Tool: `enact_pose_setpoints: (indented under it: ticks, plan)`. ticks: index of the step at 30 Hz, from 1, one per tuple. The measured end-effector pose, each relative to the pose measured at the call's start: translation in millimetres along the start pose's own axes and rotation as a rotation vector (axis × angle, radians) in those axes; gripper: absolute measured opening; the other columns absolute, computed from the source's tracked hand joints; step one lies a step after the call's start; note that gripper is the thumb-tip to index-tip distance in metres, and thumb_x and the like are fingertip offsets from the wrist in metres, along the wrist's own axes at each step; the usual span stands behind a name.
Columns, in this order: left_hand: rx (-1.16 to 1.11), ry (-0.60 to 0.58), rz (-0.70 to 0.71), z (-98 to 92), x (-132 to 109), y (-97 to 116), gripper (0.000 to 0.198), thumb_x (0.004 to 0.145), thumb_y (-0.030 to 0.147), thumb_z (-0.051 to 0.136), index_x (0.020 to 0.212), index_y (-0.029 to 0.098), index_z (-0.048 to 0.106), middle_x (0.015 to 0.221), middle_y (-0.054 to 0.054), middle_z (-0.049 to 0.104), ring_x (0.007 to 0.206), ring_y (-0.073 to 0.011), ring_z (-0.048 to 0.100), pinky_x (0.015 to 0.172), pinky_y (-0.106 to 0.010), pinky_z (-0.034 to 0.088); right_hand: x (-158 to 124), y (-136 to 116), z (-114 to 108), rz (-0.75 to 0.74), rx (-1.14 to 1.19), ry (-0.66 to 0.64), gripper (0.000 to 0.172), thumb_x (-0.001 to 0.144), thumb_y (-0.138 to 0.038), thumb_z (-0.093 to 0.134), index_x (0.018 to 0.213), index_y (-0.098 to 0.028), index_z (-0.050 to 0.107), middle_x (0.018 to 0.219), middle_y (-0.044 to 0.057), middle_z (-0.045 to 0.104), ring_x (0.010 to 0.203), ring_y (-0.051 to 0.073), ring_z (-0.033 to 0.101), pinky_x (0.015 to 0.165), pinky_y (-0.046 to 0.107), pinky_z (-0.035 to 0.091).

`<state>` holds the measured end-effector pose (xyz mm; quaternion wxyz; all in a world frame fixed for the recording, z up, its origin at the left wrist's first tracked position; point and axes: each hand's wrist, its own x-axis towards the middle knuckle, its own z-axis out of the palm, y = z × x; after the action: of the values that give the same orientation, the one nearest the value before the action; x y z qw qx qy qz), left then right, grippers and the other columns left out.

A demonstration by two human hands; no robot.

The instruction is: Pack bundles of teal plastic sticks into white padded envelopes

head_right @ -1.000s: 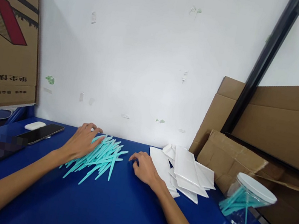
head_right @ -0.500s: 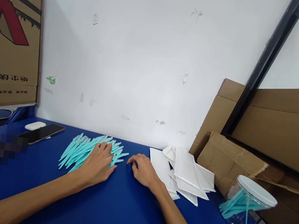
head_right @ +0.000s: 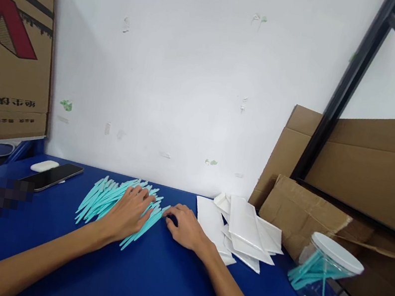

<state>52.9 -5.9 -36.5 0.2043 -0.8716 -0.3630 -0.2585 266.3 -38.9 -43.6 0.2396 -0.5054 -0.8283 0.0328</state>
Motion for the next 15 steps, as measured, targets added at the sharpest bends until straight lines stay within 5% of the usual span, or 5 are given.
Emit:
enact_pose_setpoints:
  ticks: [4,9,15]
  plan:
    - [-0.002,0.108,-0.025,1.3,8.2,-30.7,0.047,0.091,0.006,0.034,0.135,0.017,0.045,0.105,-0.011,0.060,0.095,-0.0244,0.052,0.085,-0.039,0.037,-0.2,-0.8,-3.0,0.012,0.013,-0.003,0.023,0.093,-0.024,0.047,0.105,-0.025,0.067,0.105,0.005,0.064,0.101,0.021,0.056,0.092,0.034,0.041]
    - [-0.027,0.185,-0.070,1.0,11.0,-70.3,0.040,0.094,0.009,0.033,0.130,0.016,0.049,0.094,-0.010,0.064,0.090,-0.0239,0.053,0.083,-0.038,0.038,-1.0,-3.1,-6.9,0.026,0.017,-0.010,0.025,0.094,-0.024,0.045,0.105,-0.025,0.068,0.107,0.005,0.063,0.103,0.021,0.056,0.093,0.035,0.040]
    - [-0.047,0.129,-0.110,1.3,9.8,-98.5,0.032,0.094,0.013,0.036,0.119,0.016,0.057,0.087,-0.009,0.067,0.086,-0.0245,0.054,0.077,-0.037,0.040,-1.0,-4.3,-6.4,0.021,0.029,-0.005,0.026,0.094,-0.023,0.044,0.104,-0.026,0.068,0.105,0.003,0.064,0.100,0.019,0.057,0.092,0.034,0.041]
